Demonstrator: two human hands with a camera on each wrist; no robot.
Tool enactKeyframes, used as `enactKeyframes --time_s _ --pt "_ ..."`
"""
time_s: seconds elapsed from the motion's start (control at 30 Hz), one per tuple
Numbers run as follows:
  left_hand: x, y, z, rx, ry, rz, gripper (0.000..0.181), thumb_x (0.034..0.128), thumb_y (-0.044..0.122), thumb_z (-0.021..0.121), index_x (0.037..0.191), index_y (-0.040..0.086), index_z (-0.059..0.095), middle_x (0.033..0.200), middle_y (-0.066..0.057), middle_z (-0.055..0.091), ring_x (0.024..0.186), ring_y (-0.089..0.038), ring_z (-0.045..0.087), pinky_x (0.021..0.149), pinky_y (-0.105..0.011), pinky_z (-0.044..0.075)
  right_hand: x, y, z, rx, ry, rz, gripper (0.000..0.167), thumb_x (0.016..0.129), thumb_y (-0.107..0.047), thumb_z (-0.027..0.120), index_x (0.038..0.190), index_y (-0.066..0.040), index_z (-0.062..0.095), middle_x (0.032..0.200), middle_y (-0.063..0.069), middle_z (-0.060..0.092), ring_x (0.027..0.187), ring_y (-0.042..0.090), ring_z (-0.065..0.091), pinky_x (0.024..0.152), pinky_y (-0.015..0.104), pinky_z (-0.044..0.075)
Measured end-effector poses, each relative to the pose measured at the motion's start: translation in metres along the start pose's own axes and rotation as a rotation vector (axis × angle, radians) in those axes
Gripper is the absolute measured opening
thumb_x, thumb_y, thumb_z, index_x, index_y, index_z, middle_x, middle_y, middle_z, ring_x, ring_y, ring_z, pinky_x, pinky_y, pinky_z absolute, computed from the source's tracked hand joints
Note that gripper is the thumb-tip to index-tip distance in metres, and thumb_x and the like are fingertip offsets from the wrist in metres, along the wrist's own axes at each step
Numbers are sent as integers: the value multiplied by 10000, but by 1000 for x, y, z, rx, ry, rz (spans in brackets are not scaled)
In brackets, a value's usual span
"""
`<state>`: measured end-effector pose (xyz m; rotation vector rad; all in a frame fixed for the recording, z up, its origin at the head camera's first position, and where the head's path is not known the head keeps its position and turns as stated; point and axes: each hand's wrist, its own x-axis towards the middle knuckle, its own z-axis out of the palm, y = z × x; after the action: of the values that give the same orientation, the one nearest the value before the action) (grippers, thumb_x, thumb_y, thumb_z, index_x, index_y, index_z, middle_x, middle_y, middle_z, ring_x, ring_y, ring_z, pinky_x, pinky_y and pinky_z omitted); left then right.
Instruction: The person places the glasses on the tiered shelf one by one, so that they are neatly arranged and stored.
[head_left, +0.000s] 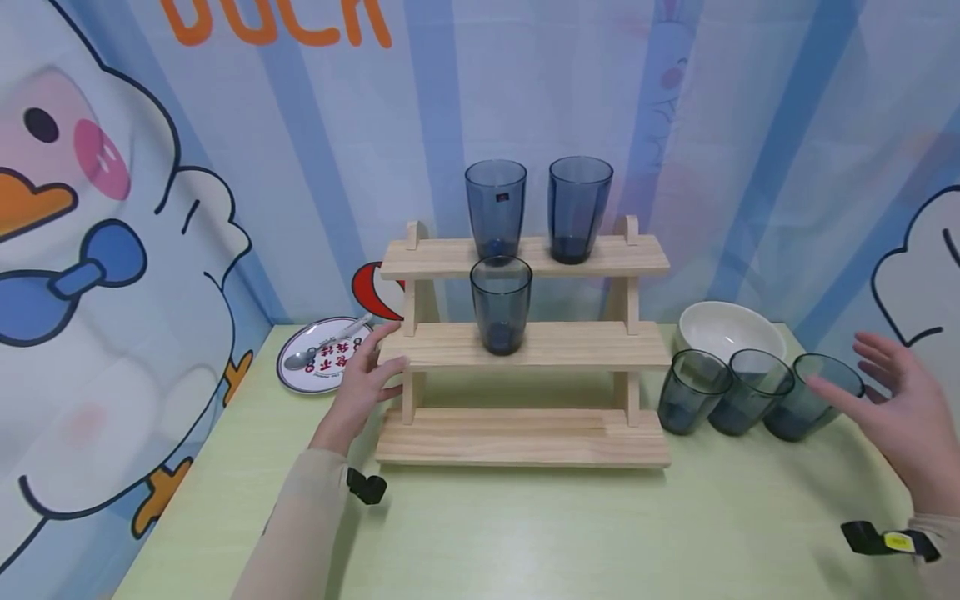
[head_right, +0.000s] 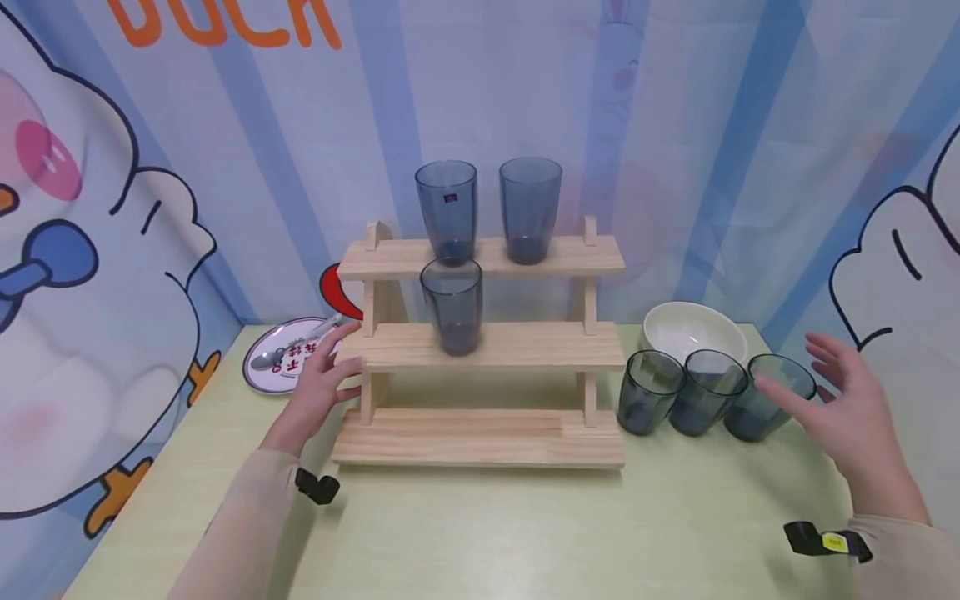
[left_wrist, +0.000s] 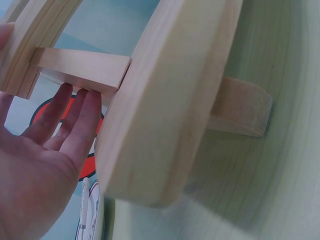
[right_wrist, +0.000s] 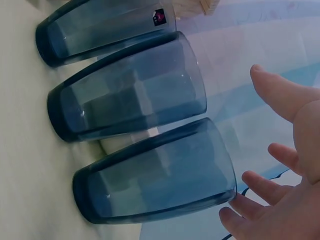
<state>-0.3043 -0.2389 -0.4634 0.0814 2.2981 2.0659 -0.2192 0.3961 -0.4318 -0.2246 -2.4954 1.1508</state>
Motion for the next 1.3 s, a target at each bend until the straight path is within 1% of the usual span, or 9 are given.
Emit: enactKeyframes --time_s 0.3,0.4,0.47,0.53,0.63,0.73,0.9,1.0,1.3 --pt "0 2 1 4 4 4 639 1036 231 652 1615 311 394 1664 -116 360 1402 -402 495 1022 -632 528 6 19 1 -5 -98 32 959 1004 -275 714 1686 -53 77 1683 362 126 1466 672 183 1069 823 288" --pt "0 3 2 9 6 3 643 1036 233 652 1618 304 389 1662 -117 362 1402 -405 495 1018 -636 529 6 29 3 -6 -129 47 1000 993 -293 739 1696 -97 54 1652 359 234 1460 588 290 1133 423 480" --pt "-1 3 2 13 8 2 644 1036 238 653 1619 302 388 1665 -114 359 1403 -406 494 1015 -636 530 6 36 5 14 -142 50 1010 986 -286 753 1700 -130 56 1595 268 375 1431 410 416 972 151 489" --pt "-1 3 2 14 9 2 639 1036 242 653 1615 309 393 1668 -109 354 1405 -406 493 1016 -635 530 6 41 7 40 -148 56 1011 980 -277 764 1702 -157 67 1487 116 485 1316 193 499 762 21 409" --pt "-1 2 1 10 7 1 627 1038 241 651 1607 331 404 1672 -103 349 1406 -404 493 1023 -636 525 7 45 9 110 -153 59 986 987 -224 755 1700 -147 78 1343 -75 513 1133 -61 477 788 8 436" --pt "0 1 1 1 3 1 613 1040 236 649 1597 348 418 1671 -103 351 1403 -403 495 1032 -640 518 7 47 10 151 -152 78 966 985 -208 755 1695 -116 106 1275 -181 513 1070 -130 466 794 7 456" --pt "-1 3 1 0 2 1 615 1040 241 651 1597 357 416 1674 -97 348 1405 -398 496 1037 -636 517 4 53 16 146 -141 136 904 985 -272 755 1686 -130 202 1186 -310 459 1314 46 543 793 21 467" --pt "-2 3 1 5 6 2 614 1037 244 656 1593 357 421 1668 -96 357 1403 -392 498 1034 -634 520 3 56 19 133 -126 160 896 993 -303 738 1690 -160 194 1244 -277 452 1476 188 445 815 22 465" --pt "-1 0 0 -1 6 2 617 1039 236 655 1595 357 419 1665 -119 361 1412 -407 488 1039 -647 508 5 59 27 173 -97 170 869 989 -291 743 1685 -265 223 1442 -88 496 1236 -39 492 820 23 475"
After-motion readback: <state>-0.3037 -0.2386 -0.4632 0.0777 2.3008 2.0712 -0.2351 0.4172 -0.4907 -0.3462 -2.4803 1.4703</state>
